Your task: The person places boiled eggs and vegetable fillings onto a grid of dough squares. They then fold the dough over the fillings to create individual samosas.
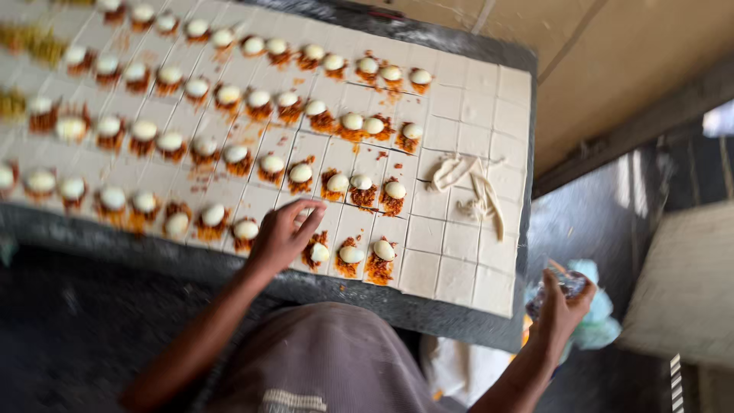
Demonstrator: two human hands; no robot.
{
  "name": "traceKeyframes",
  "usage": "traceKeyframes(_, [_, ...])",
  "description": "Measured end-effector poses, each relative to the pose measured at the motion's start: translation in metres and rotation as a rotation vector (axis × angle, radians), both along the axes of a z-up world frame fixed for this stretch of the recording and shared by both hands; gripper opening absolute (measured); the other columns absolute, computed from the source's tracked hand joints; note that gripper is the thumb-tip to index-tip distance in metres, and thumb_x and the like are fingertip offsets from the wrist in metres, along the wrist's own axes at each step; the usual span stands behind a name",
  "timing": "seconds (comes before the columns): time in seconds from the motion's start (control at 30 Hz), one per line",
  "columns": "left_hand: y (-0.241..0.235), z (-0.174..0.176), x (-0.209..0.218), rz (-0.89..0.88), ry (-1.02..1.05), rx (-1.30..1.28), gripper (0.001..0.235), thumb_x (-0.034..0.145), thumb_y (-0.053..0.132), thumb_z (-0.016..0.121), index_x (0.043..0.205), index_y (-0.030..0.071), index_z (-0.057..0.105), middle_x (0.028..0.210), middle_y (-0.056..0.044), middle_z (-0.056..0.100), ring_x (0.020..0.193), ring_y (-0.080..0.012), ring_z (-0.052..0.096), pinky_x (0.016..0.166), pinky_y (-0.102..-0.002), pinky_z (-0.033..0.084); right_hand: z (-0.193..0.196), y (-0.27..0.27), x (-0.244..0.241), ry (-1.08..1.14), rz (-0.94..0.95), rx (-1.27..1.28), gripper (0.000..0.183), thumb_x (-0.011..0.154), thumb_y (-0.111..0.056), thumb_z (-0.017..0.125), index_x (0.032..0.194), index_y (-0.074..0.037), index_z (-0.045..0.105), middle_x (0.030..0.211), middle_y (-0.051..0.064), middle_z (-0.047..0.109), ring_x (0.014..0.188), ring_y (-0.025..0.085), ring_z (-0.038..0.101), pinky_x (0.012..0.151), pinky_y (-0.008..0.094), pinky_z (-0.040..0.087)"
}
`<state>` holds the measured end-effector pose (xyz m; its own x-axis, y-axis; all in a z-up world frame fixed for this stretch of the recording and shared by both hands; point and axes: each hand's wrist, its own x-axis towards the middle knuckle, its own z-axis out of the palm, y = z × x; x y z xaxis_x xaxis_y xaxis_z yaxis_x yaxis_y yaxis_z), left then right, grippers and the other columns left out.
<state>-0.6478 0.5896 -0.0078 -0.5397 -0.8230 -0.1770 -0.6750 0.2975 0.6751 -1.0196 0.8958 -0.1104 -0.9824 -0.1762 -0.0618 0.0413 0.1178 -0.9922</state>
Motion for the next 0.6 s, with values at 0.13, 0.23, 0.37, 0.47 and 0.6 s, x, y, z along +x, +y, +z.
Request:
traceKeyframes(0.13, [-0.007, 0.027, 0.007, -0.098, 0.305, -0.107, 0.034, 0.101, 0.033, 0.060, 0.120, 0.007, 0.070, 0.112, -0.010, 0.077, 0.080, -0.0217, 0.077, 0.066, -0.034, 0.062, 0.043, -0.070, -0.039, 0.066, 0.088, -0.119, 0.043, 0.094, -0.008, 0.076, 0.124, -0.010, 0.046, 0.093, 0.002, 0.062, 0.068, 0.011, 0.052, 0.050, 0.029, 0.038])
traceKeyframes(0.23, [-0.009, 0.023, 0.025, -0.032, 0.373, -0.036, 0.036, 0.100, 0.034, 0.060, 0.120, 0.005, 0.069, 0.109, -0.010, 0.078, 0.083, -0.0201, 0.079, 0.064, -0.034, 0.063, 0.057, -0.141, -0.054, 0.090, 0.124, -0.223, 0.053, 0.092, -0.006, 0.078, 0.133, -0.011, 0.044, 0.100, -0.003, 0.056, 0.078, 0.007, 0.054, 0.059, 0.024, 0.041])
traceKeyframes(0.37, [-0.024, 0.000, 0.085, 0.021, 0.528, -0.177, 0.034, 0.102, 0.031, 0.062, 0.118, 0.001, 0.070, 0.107, -0.013, 0.079, 0.089, -0.0189, 0.078, 0.070, -0.033, 0.062, 0.060, -0.259, -0.056, 0.383, 0.223, -0.396, 0.057, 0.093, 0.006, 0.076, 0.140, -0.006, 0.047, 0.122, 0.001, 0.061, 0.104, 0.011, 0.065, 0.087, 0.024, 0.057])
traceKeyframes(0.47, [-0.047, -0.021, 0.137, 0.224, 0.412, -0.035, 0.034, 0.098, 0.032, 0.063, 0.117, 0.005, 0.070, 0.100, -0.010, 0.080, 0.082, -0.0154, 0.079, 0.065, -0.031, 0.061, 0.069, -0.353, -0.026, 0.255, 0.346, -0.345, 0.056, 0.092, 0.005, 0.071, 0.140, -0.007, 0.046, 0.106, 0.009, 0.056, 0.088, 0.018, 0.050, 0.072, 0.033, 0.041])
traceKeyframes(0.6, [-0.094, -0.043, 0.213, 0.382, 0.529, -0.025, 0.035, 0.097, 0.032, 0.064, 0.118, 0.005, 0.071, 0.095, -0.010, 0.081, 0.081, -0.0164, 0.079, 0.063, -0.032, 0.059, 0.076, -0.461, 0.071, 0.375, 0.405, -0.264, 0.054, 0.088, 0.000, 0.072, 0.136, -0.008, 0.049, 0.110, 0.005, 0.066, 0.091, 0.014, 0.063, 0.076, 0.028, 0.053])
